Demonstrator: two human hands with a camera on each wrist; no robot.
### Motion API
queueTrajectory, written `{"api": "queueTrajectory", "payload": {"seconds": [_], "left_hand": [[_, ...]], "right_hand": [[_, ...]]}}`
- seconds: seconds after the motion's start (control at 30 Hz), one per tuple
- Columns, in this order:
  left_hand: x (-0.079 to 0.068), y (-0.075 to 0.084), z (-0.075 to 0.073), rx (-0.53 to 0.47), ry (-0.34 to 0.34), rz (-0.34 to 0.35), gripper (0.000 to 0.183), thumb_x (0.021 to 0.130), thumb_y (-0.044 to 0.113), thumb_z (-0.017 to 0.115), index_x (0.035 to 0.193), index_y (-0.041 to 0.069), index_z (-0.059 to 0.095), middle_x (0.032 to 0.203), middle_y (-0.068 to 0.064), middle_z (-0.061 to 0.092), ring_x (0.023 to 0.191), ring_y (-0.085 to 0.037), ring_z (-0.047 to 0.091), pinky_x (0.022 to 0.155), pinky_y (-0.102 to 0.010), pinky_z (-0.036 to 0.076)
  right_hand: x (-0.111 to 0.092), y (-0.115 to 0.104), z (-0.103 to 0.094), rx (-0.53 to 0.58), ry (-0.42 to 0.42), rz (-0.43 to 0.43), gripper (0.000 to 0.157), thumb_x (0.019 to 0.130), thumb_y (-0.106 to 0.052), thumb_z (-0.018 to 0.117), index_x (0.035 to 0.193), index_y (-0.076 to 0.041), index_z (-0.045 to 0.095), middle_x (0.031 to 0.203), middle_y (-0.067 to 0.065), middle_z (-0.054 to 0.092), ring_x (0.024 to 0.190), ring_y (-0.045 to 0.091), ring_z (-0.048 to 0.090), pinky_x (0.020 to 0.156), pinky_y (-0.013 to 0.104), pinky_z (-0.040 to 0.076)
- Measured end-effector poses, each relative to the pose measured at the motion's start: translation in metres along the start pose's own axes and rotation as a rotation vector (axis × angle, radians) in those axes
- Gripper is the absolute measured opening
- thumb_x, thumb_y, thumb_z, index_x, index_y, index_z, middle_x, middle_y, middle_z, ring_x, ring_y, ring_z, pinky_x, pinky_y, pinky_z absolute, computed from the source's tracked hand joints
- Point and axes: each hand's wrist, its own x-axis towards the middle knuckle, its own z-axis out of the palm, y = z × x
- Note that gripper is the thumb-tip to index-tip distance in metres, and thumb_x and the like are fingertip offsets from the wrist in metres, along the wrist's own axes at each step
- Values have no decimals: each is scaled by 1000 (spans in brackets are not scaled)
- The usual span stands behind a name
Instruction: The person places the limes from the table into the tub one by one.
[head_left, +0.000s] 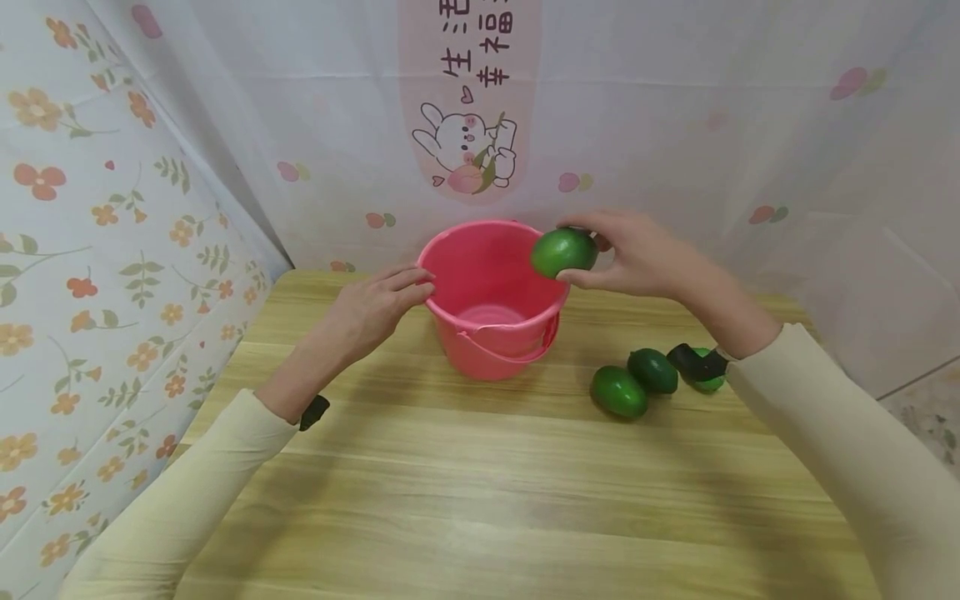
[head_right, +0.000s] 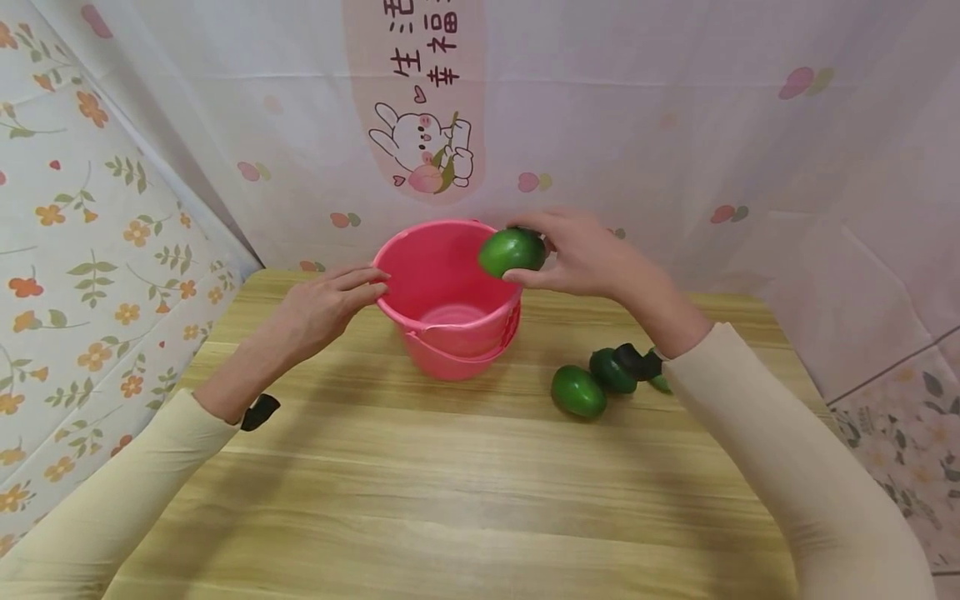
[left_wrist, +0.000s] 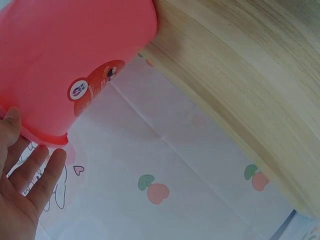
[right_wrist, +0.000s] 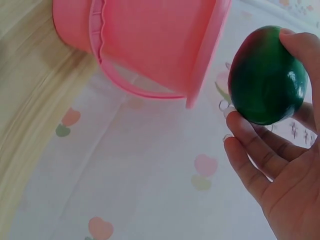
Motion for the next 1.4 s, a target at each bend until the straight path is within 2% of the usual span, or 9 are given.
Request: {"api": "queueTrajectory", "payload": {"seconds": [0.2,0.5,0.67,0.83,1.13,1.4], "left_hand": [[1,0,0,-2,6,5,40,89,-5,74,127,8,70,135,-9,63,131,-28,52,85,-48,57],[1,-1,0,-11,14,1,40,89,-6,74,126,8,71,134,-9,63,130,-27,52,86,-48,56],[2,0,-2,-8,6,0,41,89,-5,75,127,8,71,134,-9,63,131,-28,52,86,-48,56],[2,0,-2,-2,-14,0,44,88,-5,76,129,8,69,135,-10,62,131,-29,51,86,-49,56],[2,2,-1,-9,3,9,43,88,-5,76,128,8,70,134,-10,63,131,-29,53,84,-49,57],[1,1,-2,-12,10,13,42,88,-3,76,129,9,70,134,-10,63,130,-28,53,83,-48,58]], "right_hand": [[16,-6,3,-15,-54,7,64,85,-43,82,138,-14,59,115,1,64,96,18,57,77,36,53],[44,-16,5,-24,-137,-25,69,86,-39,82,144,-13,55,118,5,64,94,20,61,78,36,56],[56,-21,7,-59,-224,16,72,86,-41,82,145,-14,52,122,5,63,99,22,60,81,38,56],[64,-22,14,-91,-308,43,66,85,-39,84,138,-10,58,115,3,65,100,21,60,82,37,56],[75,-29,21,-116,-443,124,64,85,-37,84,136,-8,58,118,7,62,105,25,58,84,39,56],[80,-35,25,-127,-552,186,65,84,-36,85,135,-7,58,114,8,62,102,26,59,80,36,57]]}}
